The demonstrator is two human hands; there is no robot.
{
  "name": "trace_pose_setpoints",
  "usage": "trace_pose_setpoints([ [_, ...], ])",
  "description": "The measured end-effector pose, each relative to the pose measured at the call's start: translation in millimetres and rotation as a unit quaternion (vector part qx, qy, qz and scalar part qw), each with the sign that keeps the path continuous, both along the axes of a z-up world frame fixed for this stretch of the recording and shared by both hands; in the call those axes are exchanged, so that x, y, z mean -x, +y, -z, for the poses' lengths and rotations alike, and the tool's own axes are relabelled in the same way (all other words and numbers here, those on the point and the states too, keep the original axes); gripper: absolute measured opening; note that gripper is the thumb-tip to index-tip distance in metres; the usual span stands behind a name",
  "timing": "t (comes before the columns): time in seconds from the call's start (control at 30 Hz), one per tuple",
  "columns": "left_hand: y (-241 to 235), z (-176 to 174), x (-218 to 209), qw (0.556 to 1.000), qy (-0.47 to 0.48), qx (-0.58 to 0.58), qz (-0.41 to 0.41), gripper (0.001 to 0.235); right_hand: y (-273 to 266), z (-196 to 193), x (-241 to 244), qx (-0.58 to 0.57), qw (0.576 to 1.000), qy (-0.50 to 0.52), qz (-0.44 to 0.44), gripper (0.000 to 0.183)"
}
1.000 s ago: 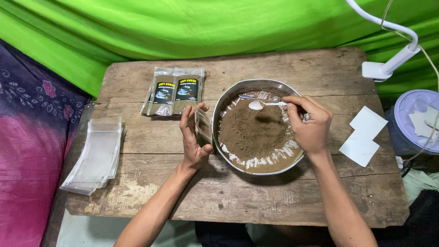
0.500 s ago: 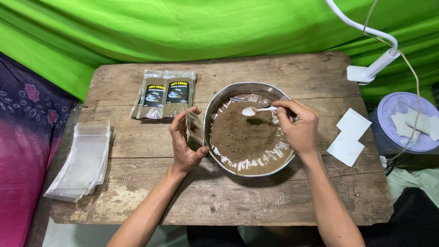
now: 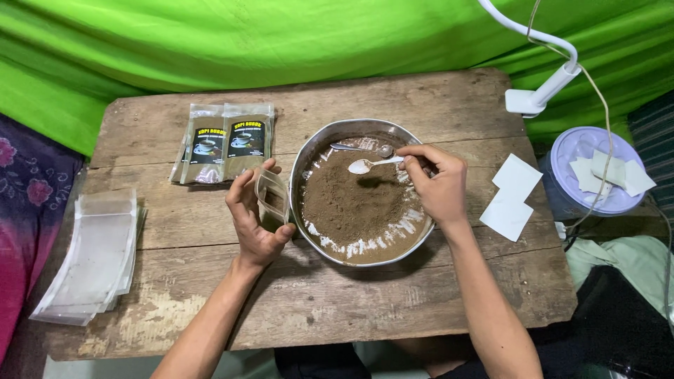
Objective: The person uses a small spoon to fill a clear plastic pouch with coffee grounds from a large bowl, then shows the filled pouch and continues spooning grounds into a second pouch.
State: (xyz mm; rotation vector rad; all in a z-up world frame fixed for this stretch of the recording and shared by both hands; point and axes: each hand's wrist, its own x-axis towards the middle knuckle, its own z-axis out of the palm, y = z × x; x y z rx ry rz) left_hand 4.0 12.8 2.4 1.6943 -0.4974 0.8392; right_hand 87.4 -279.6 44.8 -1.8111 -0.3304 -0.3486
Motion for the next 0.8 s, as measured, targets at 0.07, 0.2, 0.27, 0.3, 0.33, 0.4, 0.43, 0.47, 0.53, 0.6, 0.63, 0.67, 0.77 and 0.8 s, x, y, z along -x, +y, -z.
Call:
trace_pose_setpoints([
  [0.07, -1.9, 3.8, -4.3, 1.0, 0.003, 0.0, 0.009, 0.104, -0.8, -1.0, 0.3, 0.0, 1.0, 0.003, -0.002, 0.024],
  [0.2, -4.5, 4.9, -3.8, 1.0, 0.025, -0.015, 0.002, 0.113, -1.8, 0.2, 0.0, 0.004, 1.0, 0.011, -0.005, 0.024],
  [0.27, -3.7, 3.5, -2.7, 0.999, 0.035, -0.019, -0.005, 0.115, -0.9, -4.5, 2.2, 0.003, 1.0, 0.016, -0.005, 0.023],
  [0.3, -3.2, 2.6, -2.2, 0.999, 0.044, -0.022, -0.011, 0.116, -0.4, -7.1, 3.2, 0.003, 1.0, 0.021, -0.004, 0.023],
  [0.33, -2.4, 4.6, -3.0, 0.999, 0.043, -0.023, -0.011, 0.116, -0.5, -5.8, 2.7, 0.002, 1.0, 0.02, -0.004, 0.023],
  [0.4, -0.9, 8.5, -4.4, 0.998, 0.058, -0.029, -0.025, 0.12, -0.5, -3.5, 1.8, 0.001, 1.0, 0.026, -0.004, 0.024],
  [0.43, -1.4, 10.5, -4.6, 0.998, 0.057, -0.03, -0.025, 0.12, 0.0, -4.5, 2.2, 0.001, 1.0, 0.025, -0.004, 0.024],
  [0.47, -2.0, 12.6, -4.7, 0.997, 0.065, -0.033, -0.031, 0.121, 0.6, -5.4, 2.6, -0.002, 1.0, 0.026, -0.004, 0.024],
  [0.53, -1.6, 15.5, -5.2, 0.996, 0.074, -0.036, -0.038, 0.123, 0.8, -6.4, 3.1, -0.004, 1.0, 0.027, -0.004, 0.024],
  [0.6, -0.4, 18.0, -5.3, 0.995, 0.078, -0.037, -0.039, 0.121, -0.4, -6.0, 3.9, -0.002, 1.0, 0.031, 0.0, 0.023],
  [0.63, -0.8, 15.1, -4.1, 0.995, 0.079, -0.038, -0.039, 0.121, -0.1, -5.9, 3.9, -0.003, 0.999, 0.032, 0.0, 0.023],
  [0.67, -1.4, 12.4, -3.5, 0.995, 0.074, -0.05, -0.05, 0.118, 0.0, -5.9, 3.6, -0.002, 1.0, 0.031, 0.0, 0.023],
  [0.77, -1.5, 8.5, -3.1, 0.994, 0.056, -0.065, -0.065, 0.113, -0.5, -3.5, 2.5, -0.003, 0.999, 0.032, -0.002, 0.023],
  [0.8, -1.2, 7.9, -3.1, 0.994, 0.042, -0.068, -0.069, 0.11, -0.6, -2.6, 2.0, -0.005, 0.999, 0.033, -0.005, 0.023],
])
